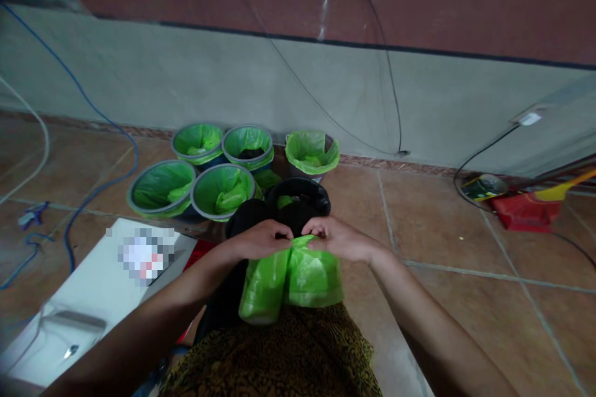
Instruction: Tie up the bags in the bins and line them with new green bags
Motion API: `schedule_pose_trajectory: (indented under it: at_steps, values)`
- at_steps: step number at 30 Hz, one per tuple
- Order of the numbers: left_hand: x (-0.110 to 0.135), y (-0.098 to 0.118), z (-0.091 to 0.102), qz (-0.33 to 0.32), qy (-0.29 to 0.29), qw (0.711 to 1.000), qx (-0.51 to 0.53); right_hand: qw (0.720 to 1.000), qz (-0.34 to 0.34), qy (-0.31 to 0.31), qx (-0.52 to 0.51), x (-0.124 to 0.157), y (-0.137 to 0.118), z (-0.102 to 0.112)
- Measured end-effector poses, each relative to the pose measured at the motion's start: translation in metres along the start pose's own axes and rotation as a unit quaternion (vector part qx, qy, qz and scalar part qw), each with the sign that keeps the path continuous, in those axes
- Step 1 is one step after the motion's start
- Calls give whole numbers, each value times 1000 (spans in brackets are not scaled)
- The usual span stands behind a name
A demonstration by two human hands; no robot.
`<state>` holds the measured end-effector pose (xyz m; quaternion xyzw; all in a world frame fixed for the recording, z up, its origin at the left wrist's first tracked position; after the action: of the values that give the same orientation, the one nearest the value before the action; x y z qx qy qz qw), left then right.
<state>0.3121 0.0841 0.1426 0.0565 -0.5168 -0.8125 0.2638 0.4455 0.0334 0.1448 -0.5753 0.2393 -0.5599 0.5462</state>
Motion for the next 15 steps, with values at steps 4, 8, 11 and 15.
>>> schedule_pose_trajectory:
  at_steps: [4,8,11,15]
  values:
    - [0,4,3,-21,-10,998,62,999,27,-28,27,-5,-9,-10]
    - [-3,6,1,-26,-24,995,98,998,32,-35,29,-10,-7,-9]
    - [-6,4,-1,-17,-27,993,117,999,24,-44,5,-10,-3,-6]
    - [-9,2,-3,-12,-32,991,126,999,21,-34,-4,-9,-1,-3]
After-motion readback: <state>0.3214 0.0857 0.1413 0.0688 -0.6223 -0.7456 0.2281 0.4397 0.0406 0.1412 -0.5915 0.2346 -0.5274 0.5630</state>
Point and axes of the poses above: each hand's wrist, its own x-axis away from the middle knuckle, its own z-axis out of the back of the hand, y = z × x, the point moved 7 cm from there along -x, towards the middle knuckle, and after that the axes turned 5 degrees about y, right-handed, at the moved point
